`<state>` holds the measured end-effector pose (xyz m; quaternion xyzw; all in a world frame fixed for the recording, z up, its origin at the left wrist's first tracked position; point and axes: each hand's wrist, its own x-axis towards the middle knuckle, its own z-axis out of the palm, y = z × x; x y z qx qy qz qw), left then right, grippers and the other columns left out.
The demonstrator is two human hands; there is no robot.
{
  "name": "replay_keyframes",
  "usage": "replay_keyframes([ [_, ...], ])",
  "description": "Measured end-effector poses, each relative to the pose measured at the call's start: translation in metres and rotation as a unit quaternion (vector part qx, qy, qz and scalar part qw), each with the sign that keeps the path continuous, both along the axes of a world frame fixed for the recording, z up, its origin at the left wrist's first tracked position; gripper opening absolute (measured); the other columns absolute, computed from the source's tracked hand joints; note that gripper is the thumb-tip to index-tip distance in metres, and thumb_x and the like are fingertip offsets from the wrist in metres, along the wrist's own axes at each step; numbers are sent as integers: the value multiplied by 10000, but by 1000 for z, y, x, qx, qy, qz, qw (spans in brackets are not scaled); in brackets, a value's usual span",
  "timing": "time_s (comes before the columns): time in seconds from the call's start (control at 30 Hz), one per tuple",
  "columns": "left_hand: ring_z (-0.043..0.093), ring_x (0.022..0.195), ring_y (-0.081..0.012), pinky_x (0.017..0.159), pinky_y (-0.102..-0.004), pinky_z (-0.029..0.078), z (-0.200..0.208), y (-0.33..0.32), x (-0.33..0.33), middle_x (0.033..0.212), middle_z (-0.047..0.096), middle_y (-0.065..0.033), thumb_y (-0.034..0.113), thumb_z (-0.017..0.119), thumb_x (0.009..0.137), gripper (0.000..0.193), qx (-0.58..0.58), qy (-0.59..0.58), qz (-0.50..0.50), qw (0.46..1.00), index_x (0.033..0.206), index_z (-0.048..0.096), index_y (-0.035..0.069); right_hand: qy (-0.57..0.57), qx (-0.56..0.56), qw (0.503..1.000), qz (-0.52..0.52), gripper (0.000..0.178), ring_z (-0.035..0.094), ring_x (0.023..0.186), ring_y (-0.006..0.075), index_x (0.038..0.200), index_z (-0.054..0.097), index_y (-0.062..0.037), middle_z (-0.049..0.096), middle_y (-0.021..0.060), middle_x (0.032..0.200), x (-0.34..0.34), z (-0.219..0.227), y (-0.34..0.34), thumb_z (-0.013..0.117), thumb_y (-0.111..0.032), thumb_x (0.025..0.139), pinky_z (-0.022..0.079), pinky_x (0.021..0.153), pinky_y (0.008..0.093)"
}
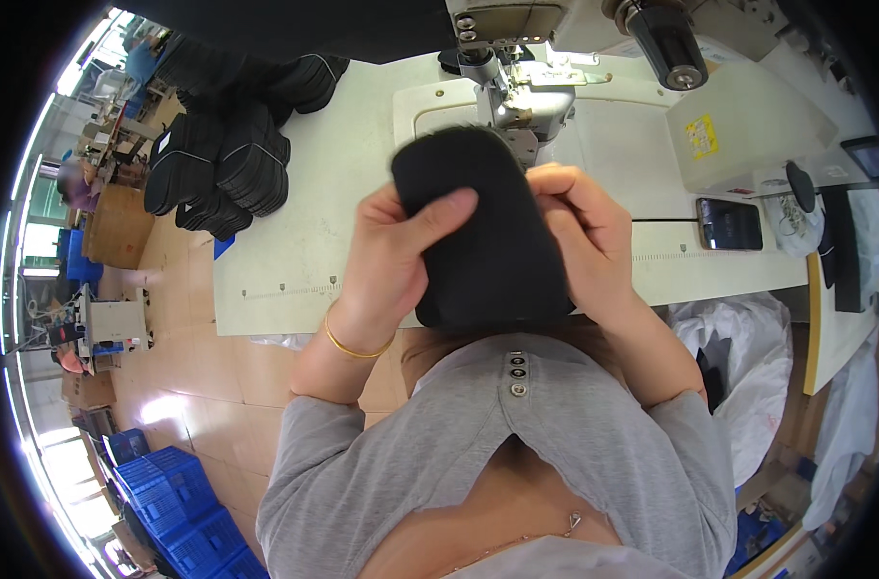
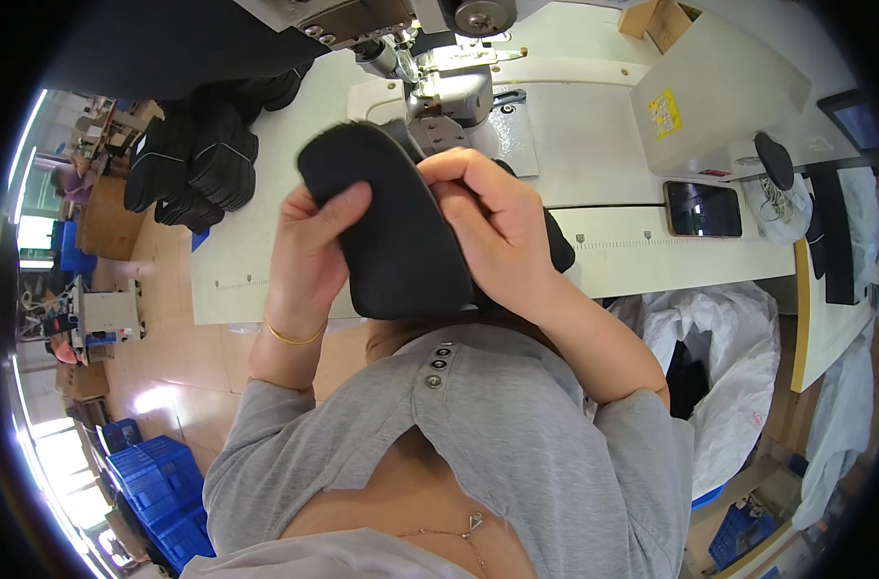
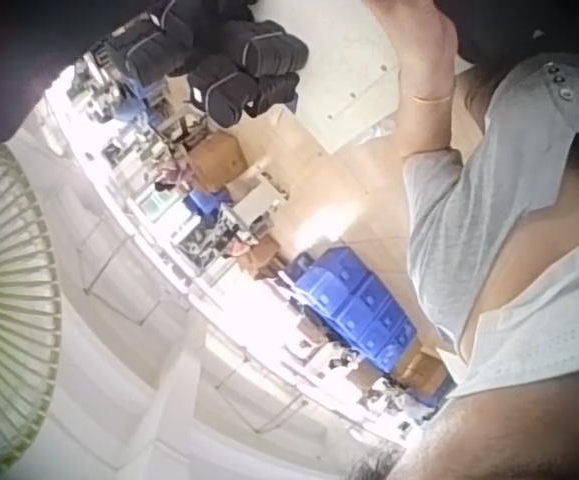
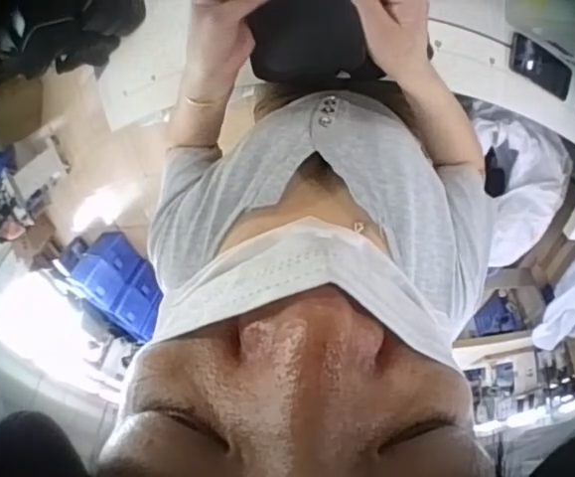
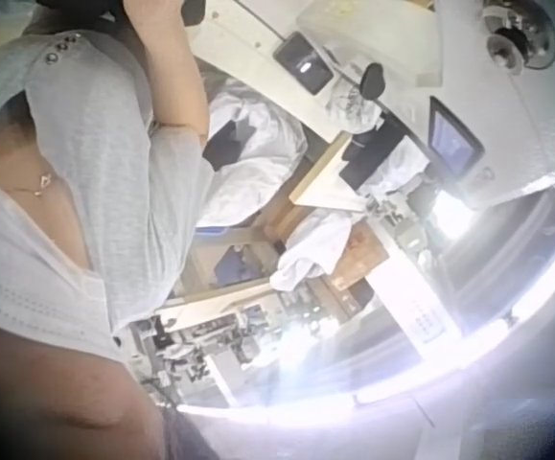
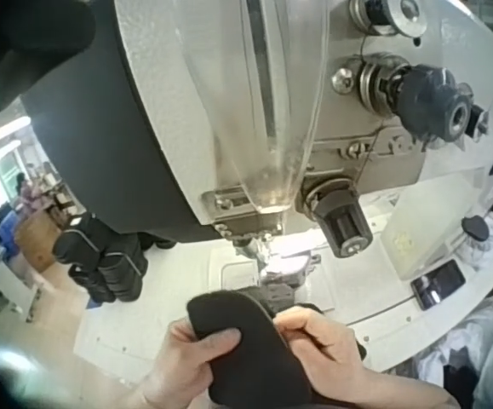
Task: The operator is using a sewing machine to stitch together black fabric or leather components for shoes.
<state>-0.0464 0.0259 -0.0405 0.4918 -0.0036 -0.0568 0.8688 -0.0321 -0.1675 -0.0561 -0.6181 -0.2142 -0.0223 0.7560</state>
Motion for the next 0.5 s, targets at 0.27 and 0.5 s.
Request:
replay_keyframes([
  [0.27, 678, 1017, -183, 904, -307, 551, -5, 10, 7, 1121, 699, -83, 28, 600, 959, 216, -31, -90, 107, 990, 1169, 653, 39, -27, -53, 997, -50, 71, 572, 752, 75, 966, 624, 15, 631, 88, 1043, -22, -15, -2, 636, -16, 903, 477, 629, 218],
  [0.5, 678, 1011, -182, 902, -301, 547, -6, 15, 9, 1119, 700, -85, 27, 603, 957, 203, -39, -108, 98, 989, 1152, 661, 34, 10, -4, 999, -52, 64, 624, 765, 80, 948, 628, 33, 650, 89, 996, -24, -15, 1, 647, 31, 887, 522, 655, 215],
])
